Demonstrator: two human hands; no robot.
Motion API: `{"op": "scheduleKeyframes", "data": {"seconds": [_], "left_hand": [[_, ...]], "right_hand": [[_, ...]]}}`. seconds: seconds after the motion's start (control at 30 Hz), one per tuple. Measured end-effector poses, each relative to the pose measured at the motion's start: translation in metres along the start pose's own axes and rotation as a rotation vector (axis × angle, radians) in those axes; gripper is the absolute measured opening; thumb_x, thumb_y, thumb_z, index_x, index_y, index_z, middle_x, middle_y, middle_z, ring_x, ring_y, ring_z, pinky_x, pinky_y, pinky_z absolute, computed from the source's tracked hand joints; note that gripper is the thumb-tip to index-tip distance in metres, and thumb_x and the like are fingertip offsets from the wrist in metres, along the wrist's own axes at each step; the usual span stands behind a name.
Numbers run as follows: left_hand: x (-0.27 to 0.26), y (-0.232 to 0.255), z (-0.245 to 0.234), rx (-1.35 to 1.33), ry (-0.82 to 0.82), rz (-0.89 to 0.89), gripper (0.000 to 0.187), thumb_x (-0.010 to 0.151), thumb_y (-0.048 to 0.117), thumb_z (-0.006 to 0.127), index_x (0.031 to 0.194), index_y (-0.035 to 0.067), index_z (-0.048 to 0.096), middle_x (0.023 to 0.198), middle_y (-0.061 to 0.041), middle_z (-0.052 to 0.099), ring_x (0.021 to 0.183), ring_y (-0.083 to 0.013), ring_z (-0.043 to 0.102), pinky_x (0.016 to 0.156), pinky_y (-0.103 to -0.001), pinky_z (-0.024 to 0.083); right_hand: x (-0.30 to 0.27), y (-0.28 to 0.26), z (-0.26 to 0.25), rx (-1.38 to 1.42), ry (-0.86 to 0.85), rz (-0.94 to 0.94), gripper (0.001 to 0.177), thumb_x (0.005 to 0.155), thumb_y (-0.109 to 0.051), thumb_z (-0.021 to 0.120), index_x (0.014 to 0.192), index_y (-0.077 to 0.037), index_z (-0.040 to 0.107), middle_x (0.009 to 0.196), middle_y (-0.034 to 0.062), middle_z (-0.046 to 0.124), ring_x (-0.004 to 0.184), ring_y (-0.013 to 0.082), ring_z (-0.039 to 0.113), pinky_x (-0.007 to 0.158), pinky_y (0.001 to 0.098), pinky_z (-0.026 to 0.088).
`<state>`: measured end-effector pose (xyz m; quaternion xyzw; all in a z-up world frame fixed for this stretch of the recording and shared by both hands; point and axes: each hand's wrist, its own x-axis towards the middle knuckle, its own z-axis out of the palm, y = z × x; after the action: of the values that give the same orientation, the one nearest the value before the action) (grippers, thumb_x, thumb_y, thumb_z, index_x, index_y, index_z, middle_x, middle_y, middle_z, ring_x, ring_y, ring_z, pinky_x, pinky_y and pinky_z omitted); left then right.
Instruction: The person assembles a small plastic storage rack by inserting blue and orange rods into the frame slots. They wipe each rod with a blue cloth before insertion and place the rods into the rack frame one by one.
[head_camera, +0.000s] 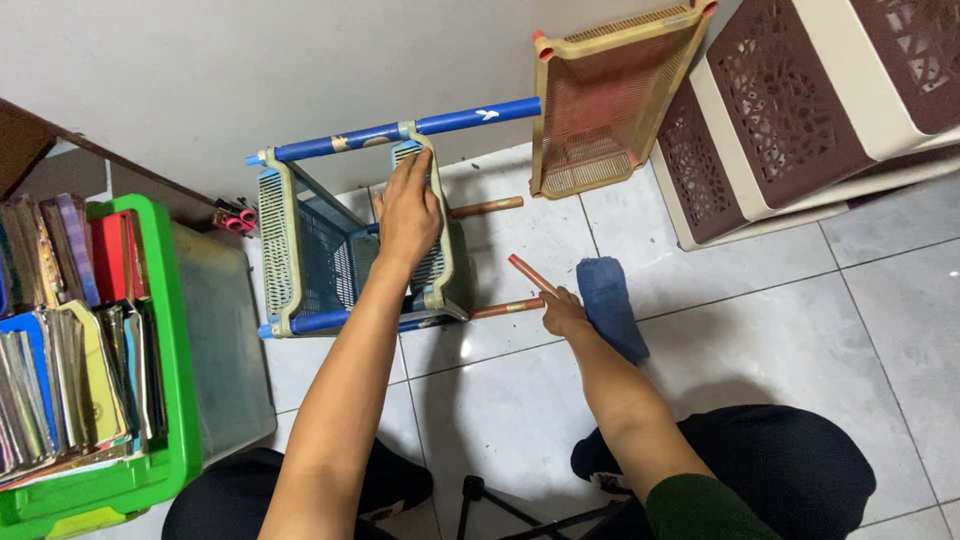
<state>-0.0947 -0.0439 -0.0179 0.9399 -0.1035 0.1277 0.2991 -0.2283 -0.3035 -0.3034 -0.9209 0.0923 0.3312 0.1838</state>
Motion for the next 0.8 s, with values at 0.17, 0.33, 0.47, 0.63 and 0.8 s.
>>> {"op": "scheduleKeyframes", "data": {"seconds": [0.17,0.33,0.47,0.63,0.8], "left_hand": [[0.002,-0.006,0.001,-0.073,-0.009,-0.020,0.055,0.097,0.010,0.055,0.151,0.020,0.051,0.152,-0.014,0.051,0.141,-0.0339,0.048,0.112,-0.061,0.033],[0.000,-0.014,0.005,-0.087,0.000,0.005,0.059,0.093,0.008,0.057,0.150,0.019,0.051,0.152,-0.015,0.051,0.141,-0.0350,0.047,0.111,-0.058,0.035],[-0.004,-0.012,0.012,-0.093,0.054,0.041,0.057,0.092,0.005,0.055,0.148,0.015,0.053,0.150,-0.017,0.053,0.139,-0.0360,0.049,0.108,-0.055,0.038],[-0.018,-0.002,0.012,-0.126,0.111,0.063,0.048,0.093,0.005,0.054,0.141,0.009,0.059,0.141,-0.017,0.061,0.131,-0.0363,0.056,0.107,-0.053,0.042],[-0.032,0.009,-0.020,-0.181,0.038,0.116,0.037,0.094,0.015,0.059,0.130,0.007,0.064,0.132,-0.015,0.065,0.123,-0.0359,0.059,0.103,-0.050,0.047]], "right_hand": [[-0.001,-0.002,-0.008,0.049,0.044,0.018,0.050,0.097,-0.015,0.051,0.145,-0.032,0.055,0.146,0.0060,0.048,0.138,0.0273,0.047,0.113,0.0452,0.043],[-0.020,-0.021,-0.053,0.125,0.255,-0.127,0.040,0.093,-0.015,0.060,0.131,-0.023,0.068,0.124,0.0144,0.063,0.117,0.0314,0.063,0.100,0.0415,0.052],[-0.038,-0.056,-0.114,0.234,0.312,-0.309,0.053,0.095,-0.003,0.047,0.135,-0.032,0.068,0.114,0.0146,0.074,0.104,0.0354,0.070,0.099,0.0456,0.052],[-0.065,-0.089,-0.183,0.518,0.578,-0.587,0.019,0.098,-0.013,0.063,0.114,-0.009,0.072,0.115,0.0180,0.074,0.109,0.0375,0.070,0.092,0.0454,0.055],[-0.079,-0.103,-0.261,0.662,0.566,-0.582,0.028,0.095,-0.010,0.064,0.122,-0.004,0.068,0.098,0.0177,0.075,0.084,0.0269,0.071,0.073,0.0385,0.057]]}}
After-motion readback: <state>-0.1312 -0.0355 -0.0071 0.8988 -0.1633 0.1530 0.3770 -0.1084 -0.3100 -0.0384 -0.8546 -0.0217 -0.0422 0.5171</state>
